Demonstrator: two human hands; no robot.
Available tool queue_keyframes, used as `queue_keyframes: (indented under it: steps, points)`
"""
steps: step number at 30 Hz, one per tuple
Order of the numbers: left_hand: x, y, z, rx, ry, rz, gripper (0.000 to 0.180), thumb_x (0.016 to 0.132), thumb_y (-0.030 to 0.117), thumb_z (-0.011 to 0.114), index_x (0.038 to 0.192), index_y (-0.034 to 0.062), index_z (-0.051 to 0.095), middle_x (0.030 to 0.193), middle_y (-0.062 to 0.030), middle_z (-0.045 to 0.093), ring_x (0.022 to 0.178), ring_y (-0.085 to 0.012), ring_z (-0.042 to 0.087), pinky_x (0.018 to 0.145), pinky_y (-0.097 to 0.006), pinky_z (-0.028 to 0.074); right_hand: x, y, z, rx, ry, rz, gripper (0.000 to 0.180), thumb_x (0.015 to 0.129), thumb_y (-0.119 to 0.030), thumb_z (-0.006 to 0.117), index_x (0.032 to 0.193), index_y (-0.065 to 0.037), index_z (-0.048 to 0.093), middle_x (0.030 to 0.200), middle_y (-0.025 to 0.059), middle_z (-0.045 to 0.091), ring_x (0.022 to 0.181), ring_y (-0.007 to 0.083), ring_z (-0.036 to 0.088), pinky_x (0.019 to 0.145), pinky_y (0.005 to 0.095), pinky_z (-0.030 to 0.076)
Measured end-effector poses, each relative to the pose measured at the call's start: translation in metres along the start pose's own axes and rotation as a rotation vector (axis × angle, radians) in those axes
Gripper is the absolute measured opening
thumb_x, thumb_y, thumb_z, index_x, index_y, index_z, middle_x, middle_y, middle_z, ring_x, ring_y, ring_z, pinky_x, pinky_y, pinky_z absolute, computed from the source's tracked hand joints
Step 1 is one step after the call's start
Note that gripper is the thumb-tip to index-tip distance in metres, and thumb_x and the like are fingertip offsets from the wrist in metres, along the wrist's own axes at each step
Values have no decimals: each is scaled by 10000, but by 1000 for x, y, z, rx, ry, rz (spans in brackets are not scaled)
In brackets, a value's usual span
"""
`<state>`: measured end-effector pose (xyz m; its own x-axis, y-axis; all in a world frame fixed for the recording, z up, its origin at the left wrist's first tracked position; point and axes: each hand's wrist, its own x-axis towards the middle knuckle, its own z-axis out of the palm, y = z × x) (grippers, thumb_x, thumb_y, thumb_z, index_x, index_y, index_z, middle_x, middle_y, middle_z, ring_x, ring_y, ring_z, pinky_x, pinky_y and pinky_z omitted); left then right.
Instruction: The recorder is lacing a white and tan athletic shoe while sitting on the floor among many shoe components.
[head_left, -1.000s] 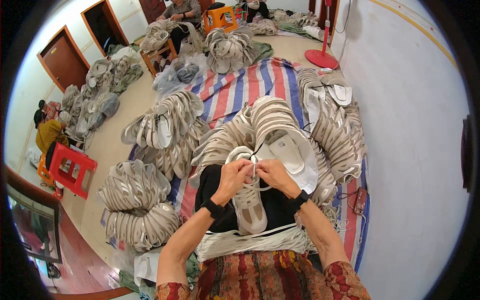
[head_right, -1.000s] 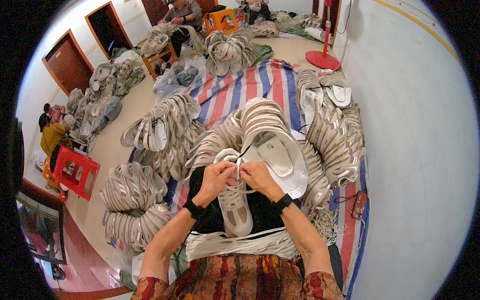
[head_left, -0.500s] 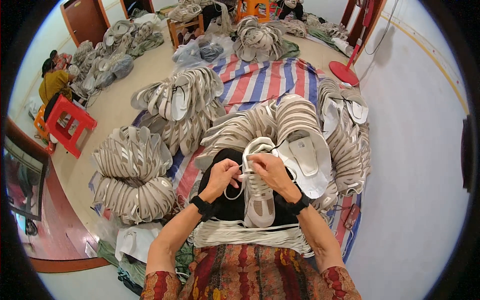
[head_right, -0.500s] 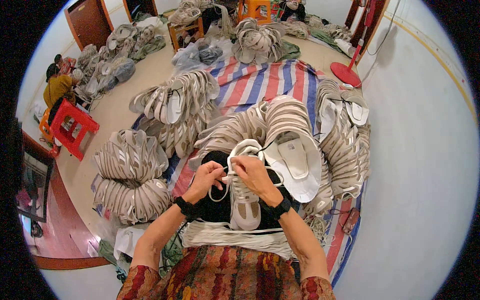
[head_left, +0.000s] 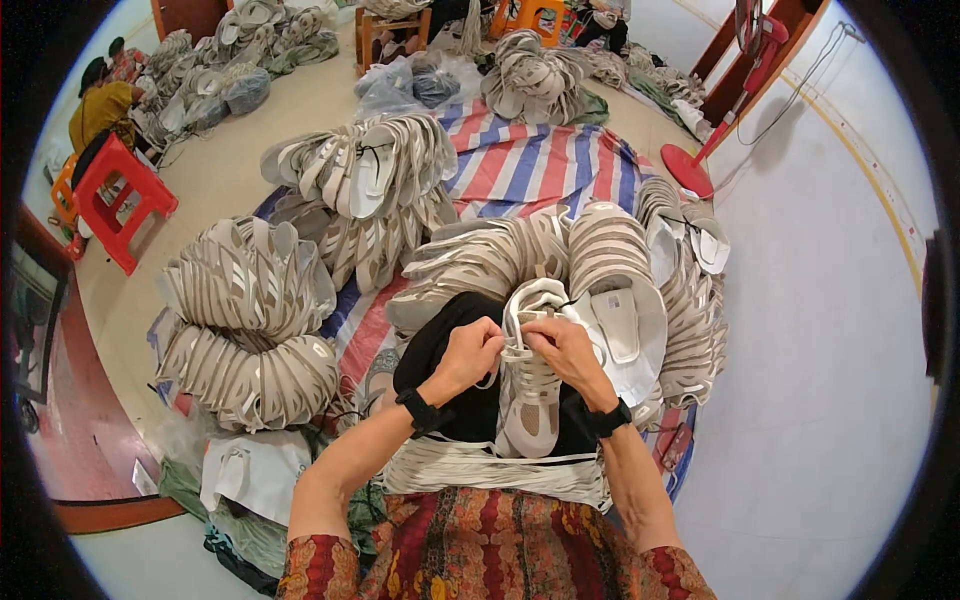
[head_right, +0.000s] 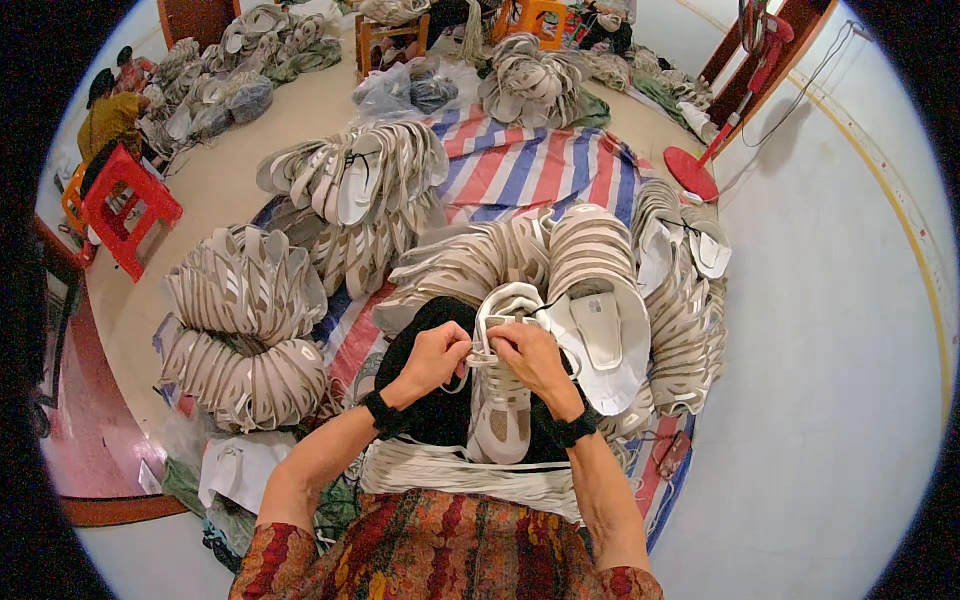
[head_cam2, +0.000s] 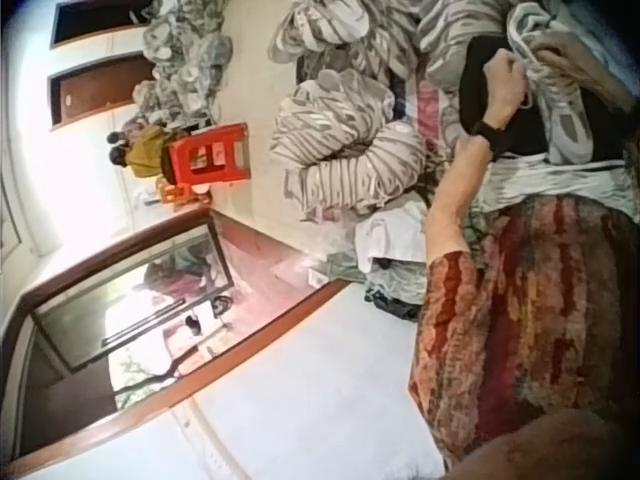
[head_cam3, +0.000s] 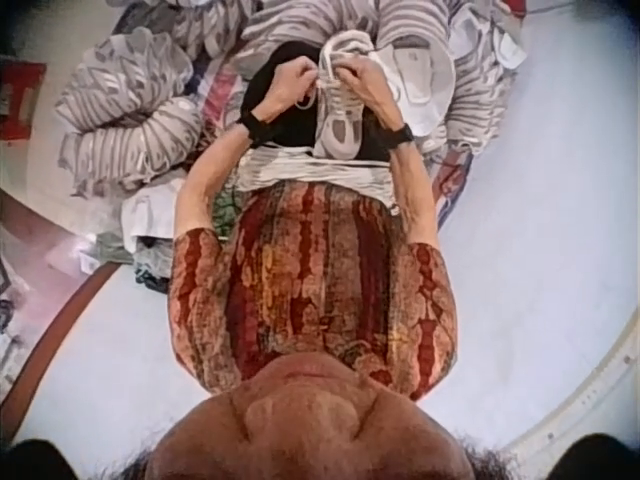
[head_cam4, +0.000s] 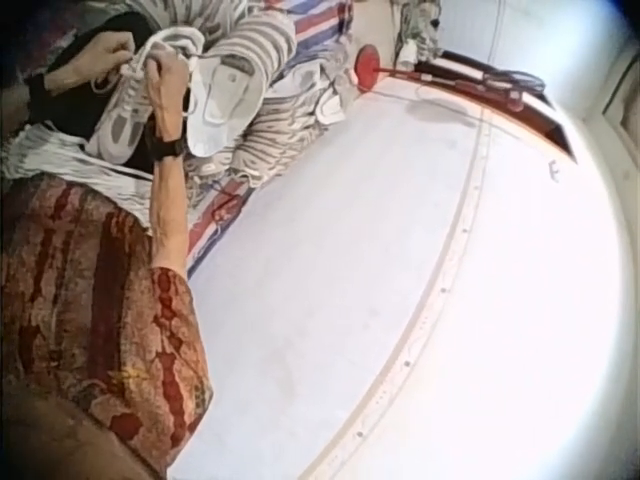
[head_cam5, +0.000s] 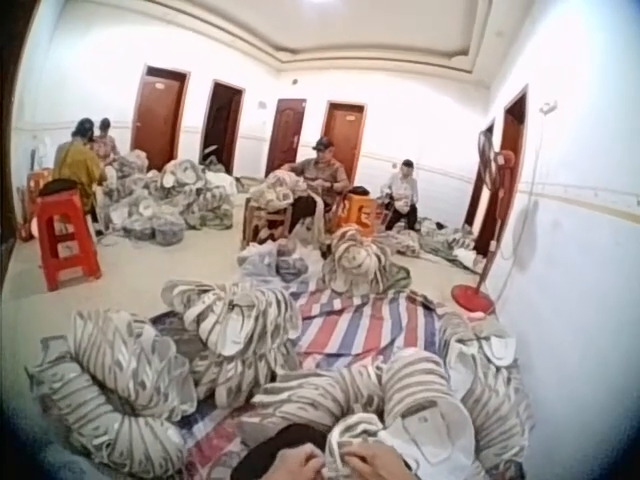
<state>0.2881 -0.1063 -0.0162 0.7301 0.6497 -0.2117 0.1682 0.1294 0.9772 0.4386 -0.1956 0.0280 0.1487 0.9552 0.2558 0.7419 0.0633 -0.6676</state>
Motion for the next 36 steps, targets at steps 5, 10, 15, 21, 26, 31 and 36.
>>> queue_keyframes:
  steps: [5, 10, 15, 21, 26, 31, 36]
  points:
    - [2, -4, 2, 374, 140, 449, 106, 783, 81, 512, 763, -23, 512, 646, -189, 563, 601, -334, 561, 560, -374, 440, -7, -6, 0, -33, -105, 338, 228, 721, -150, 595, 934, -94, 653, 693, 110, 593, 605, 247, 559, 597, 322, 448]
    - [3, -6, -2, 248, 50, 327, 123, 784, 85, 513, 736, -27, 509, 609, -181, 562, 575, -332, 567, 531, -362, 445, -8, -7, 1, -71, -62, 201, 257, 698, -146, 634, 952, -104, 646, 716, 99, 564, 612, 222, 541, 579, 314, 434]
    - [6, -7, -6, 104, -75, 136, 118, 827, 77, 499, 749, -9, 519, 593, -43, 559, 475, -90, 530, 433, -238, 421, -9, -4, 2, -108, -66, 171, 264, 696, -124, 643, 959, -102, 640, 774, 86, 526, 669, 222, 537, 598, 316, 434]
    - [6, -10, -3, 289, 72, 468, 133, 824, 97, 504, 747, -10, 522, 580, -55, 555, 479, -109, 533, 441, -255, 419, -9, -5, 1, -33, -70, 205, 285, 703, -102, 641, 988, -96, 641, 784, 83, 514, 680, 228, 522, 618, 312, 429]
    - [5, -5, -4, 305, 10, 318, 146, 794, 129, 515, 758, -11, 535, 686, -189, 579, 673, -361, 571, 599, -408, 437, -9, -7, 2, -55, -56, 170, 277, 702, -126, 650, 976, -91, 642, 785, 83, 508, 687, 228, 515, 611, 311, 422]
    - [7, -5, -1, 390, 48, 352, 152, 796, 138, 517, 758, -7, 545, 695, -187, 585, 688, -370, 570, 617, -422, 440, -10, -6, 7, -110, 9, 198, 251, 689, -176, 671, 916, -76, 633, 753, 78, 487, 668, 225, 503, 593, 314, 413]
    - [11, -7, -7, 170, -24, 140, 140, 783, 125, 530, 779, -13, 553, 634, -138, 589, 601, -268, 597, 569, -357, 460, -11, -4, 6, -117, 46, 186, 248, 678, -164, 680, 903, -67, 642, 748, 73, 495, 645, 217, 507, 577, 315, 418]
